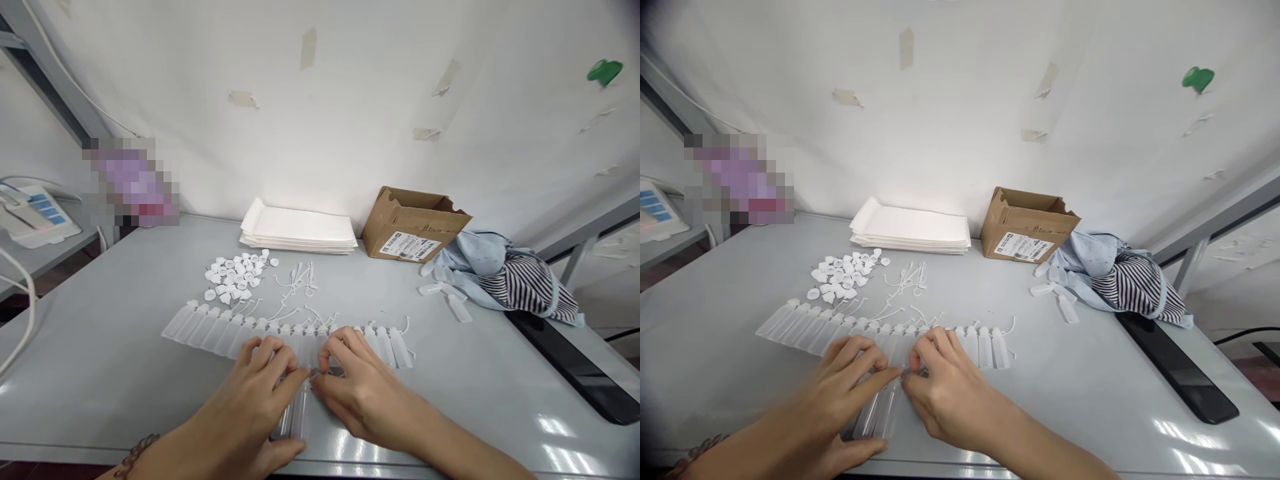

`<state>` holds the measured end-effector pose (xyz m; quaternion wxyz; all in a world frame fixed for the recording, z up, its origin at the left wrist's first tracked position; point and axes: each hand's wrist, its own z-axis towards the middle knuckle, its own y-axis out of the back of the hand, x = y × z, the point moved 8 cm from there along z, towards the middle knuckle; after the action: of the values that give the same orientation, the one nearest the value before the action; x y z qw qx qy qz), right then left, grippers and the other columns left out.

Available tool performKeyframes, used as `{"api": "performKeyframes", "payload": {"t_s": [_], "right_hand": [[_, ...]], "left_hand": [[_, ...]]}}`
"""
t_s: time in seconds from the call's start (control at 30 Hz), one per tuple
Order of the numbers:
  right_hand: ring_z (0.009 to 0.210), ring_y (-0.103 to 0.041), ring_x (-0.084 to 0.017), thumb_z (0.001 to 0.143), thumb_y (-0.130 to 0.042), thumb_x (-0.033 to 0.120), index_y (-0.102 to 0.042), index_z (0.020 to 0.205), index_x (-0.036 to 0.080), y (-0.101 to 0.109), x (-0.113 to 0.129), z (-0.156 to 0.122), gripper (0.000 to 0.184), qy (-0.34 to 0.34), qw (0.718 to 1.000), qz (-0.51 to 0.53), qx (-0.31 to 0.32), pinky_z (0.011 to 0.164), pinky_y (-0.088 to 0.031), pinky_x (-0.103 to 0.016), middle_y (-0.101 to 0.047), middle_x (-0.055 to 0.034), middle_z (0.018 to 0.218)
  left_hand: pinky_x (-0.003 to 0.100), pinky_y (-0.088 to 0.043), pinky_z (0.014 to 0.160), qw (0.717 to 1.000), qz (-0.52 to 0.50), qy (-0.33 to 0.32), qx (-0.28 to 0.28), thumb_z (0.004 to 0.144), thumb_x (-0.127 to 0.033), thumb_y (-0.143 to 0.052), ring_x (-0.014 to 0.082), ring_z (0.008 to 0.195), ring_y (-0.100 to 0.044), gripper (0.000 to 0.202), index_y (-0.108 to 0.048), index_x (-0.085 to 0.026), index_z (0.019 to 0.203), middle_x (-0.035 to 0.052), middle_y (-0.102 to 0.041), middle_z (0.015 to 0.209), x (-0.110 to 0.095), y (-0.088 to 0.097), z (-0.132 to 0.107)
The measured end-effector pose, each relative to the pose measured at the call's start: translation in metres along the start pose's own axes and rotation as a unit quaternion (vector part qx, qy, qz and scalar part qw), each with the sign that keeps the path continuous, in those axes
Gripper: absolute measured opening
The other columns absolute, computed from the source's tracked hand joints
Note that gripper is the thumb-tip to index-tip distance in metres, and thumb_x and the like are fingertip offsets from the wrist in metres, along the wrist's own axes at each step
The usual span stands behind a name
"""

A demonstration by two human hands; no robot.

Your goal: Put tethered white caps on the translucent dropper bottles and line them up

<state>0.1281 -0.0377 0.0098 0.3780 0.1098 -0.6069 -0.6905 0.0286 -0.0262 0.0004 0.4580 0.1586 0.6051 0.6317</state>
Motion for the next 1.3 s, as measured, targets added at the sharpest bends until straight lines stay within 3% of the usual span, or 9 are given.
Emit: {"api": "performKeyframes", "payload": {"t_s": [0.27,0.6,0.87,1.3], "right_hand": [[0.085,-0.041,-0.019,0.084,-0.051,0.005,-0.058,0.071,0.015,-0.003,0.002,0.001,0.018,0.025,0.999,-0.016,-0.024,0.071,-0.040,-0.031,-0.053,-0.0070,0.090],[0.085,-0.042,-0.018,0.089,-0.050,0.008,-0.057,0.069,0.013,-0.003,0.003,0.001,0.021,0.038,0.998,-0.033,-0.034,0.070,-0.039,-0.030,-0.053,-0.0070,0.088],[0.083,-0.042,-0.017,0.089,-0.050,0.008,-0.057,0.068,0.012,-0.004,0.004,0.002,0.022,0.040,0.998,-0.034,-0.040,0.069,-0.039,-0.030,-0.053,-0.0067,0.087],[0.083,-0.041,-0.018,0.084,-0.053,0.002,-0.061,0.075,0.013,-0.007,0.004,0.001,0.017,0.054,0.995,-0.068,-0.054,0.069,-0.035,-0.031,-0.053,-0.0062,0.087]], "left_hand": [[0.048,-0.039,0.087,0.998,0.025,-0.023,0.055,0.072,-0.029,-0.075,0.0291,0.096,-0.048,0.043,-0.058,-0.018,0.110,0.0070,-0.058,0.099,0.002,-0.009,-0.004],[0.051,-0.034,0.091,0.999,0.023,-0.008,0.030,0.078,-0.027,-0.071,0.0299,0.101,-0.048,0.051,-0.053,-0.020,0.125,0.0072,-0.060,0.104,0.002,-0.011,-0.014],[0.048,-0.031,0.093,1.000,0.004,0.015,-0.001,0.073,-0.022,-0.075,0.0289,0.101,-0.048,0.050,-0.055,-0.022,0.119,0.0049,-0.061,0.103,0.002,-0.008,-0.016],[0.046,-0.030,0.089,0.999,-0.027,0.014,-0.014,0.073,-0.015,-0.070,0.0276,0.098,-0.049,0.025,-0.056,-0.022,0.092,0.0031,-0.061,0.098,0.004,-0.008,-0.017]]}}
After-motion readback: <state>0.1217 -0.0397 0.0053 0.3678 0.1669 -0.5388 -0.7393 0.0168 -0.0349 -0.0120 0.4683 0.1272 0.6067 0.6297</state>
